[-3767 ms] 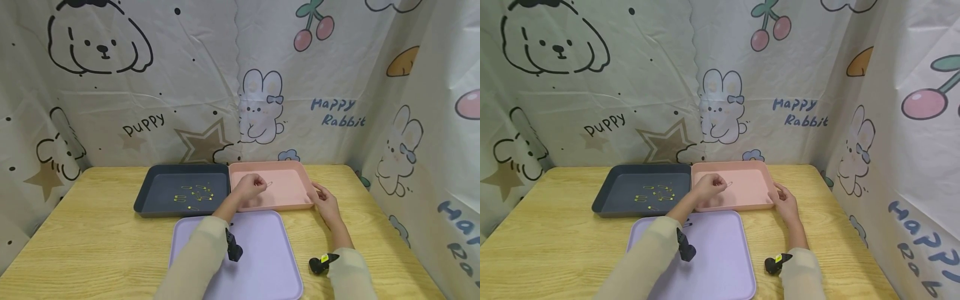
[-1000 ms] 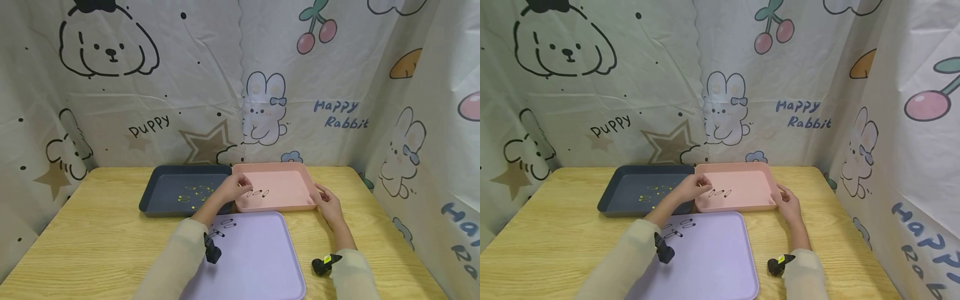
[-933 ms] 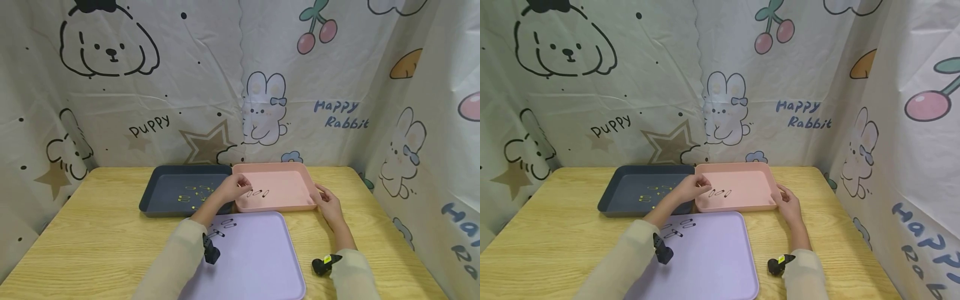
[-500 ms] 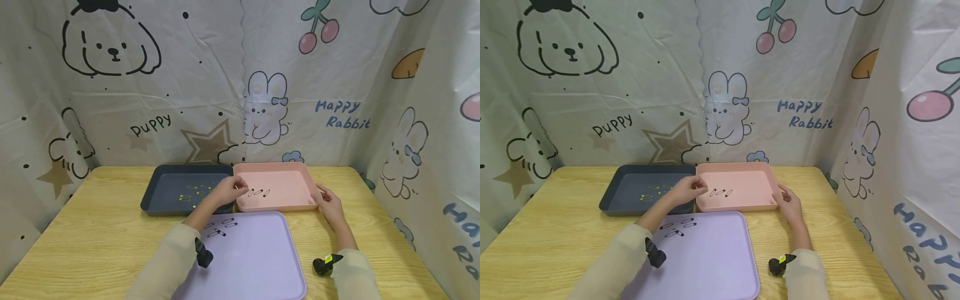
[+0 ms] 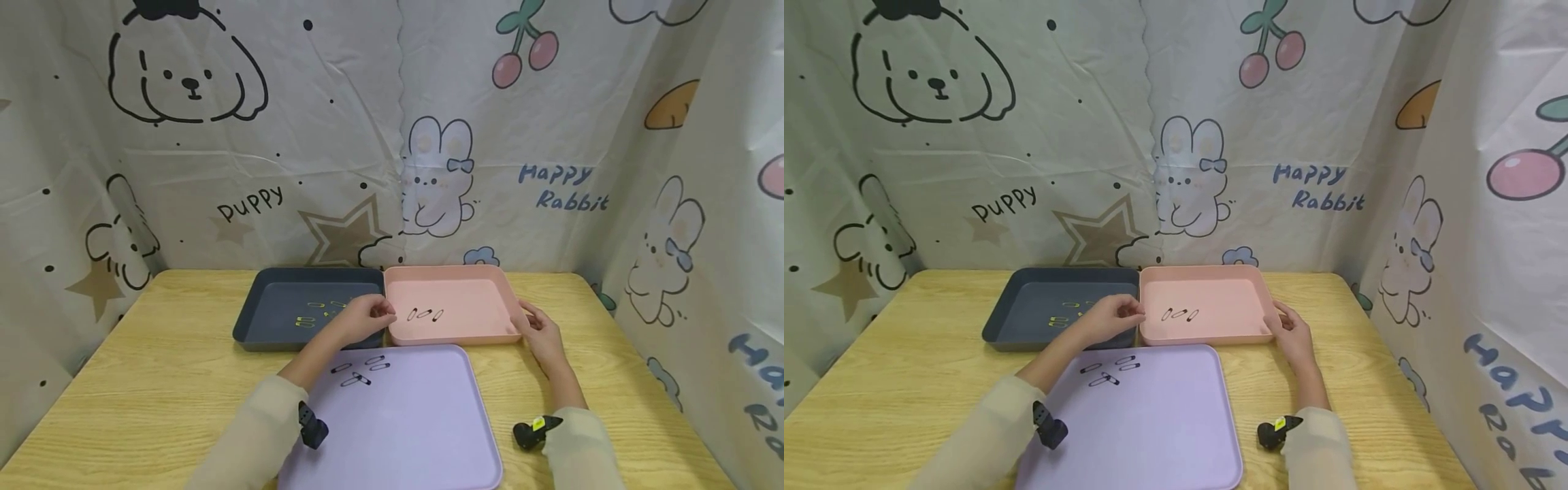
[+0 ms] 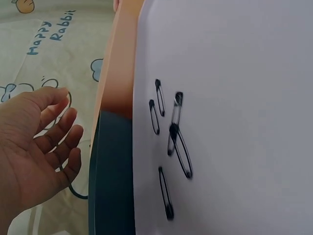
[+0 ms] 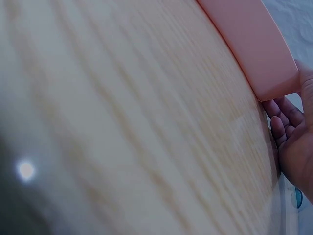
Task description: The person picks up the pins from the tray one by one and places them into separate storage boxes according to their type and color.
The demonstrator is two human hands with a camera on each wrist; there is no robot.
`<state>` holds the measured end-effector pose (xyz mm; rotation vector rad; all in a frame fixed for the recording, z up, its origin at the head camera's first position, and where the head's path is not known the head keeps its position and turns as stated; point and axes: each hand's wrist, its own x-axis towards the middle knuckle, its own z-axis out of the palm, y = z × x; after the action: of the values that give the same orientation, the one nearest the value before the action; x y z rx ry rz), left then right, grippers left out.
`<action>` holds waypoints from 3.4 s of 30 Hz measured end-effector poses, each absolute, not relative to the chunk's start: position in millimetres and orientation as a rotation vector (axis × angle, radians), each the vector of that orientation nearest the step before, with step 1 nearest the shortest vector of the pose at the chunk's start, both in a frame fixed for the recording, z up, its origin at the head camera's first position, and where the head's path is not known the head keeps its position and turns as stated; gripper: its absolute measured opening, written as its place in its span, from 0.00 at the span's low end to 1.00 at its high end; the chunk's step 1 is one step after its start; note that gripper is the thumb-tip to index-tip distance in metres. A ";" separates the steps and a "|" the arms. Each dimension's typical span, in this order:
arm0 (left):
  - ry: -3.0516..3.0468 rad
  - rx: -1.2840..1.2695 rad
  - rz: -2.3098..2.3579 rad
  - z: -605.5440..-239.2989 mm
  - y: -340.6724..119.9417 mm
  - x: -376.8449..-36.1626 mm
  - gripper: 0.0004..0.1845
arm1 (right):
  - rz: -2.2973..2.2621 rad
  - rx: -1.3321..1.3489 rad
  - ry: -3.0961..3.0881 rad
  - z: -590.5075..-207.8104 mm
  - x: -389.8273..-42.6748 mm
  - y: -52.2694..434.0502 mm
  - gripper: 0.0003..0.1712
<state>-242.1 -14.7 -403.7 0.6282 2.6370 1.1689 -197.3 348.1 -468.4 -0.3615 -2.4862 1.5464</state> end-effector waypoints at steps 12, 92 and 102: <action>2.623 0.706 1.131 -409.7 -36.9 -229.3 0.05 | 1.548 -0.360 -2.504 -466.2 -195.4 346.7 0.33; 2.730 0.848 0.645 -409.8 -80.2 -177.4 0.04 | 1.564 -0.354 -2.488 -467.8 -196.3 348.5 0.34; 2.725 0.829 0.698 -390.9 -67.5 -200.3 0.03 | 1.572 -0.357 -2.485 -469.5 -197.6 350.1 0.34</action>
<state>-200.3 -67.5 -390.9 0.8291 2.7248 0.6975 -197.6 350.1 -469.5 -0.3573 -2.4846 1.5723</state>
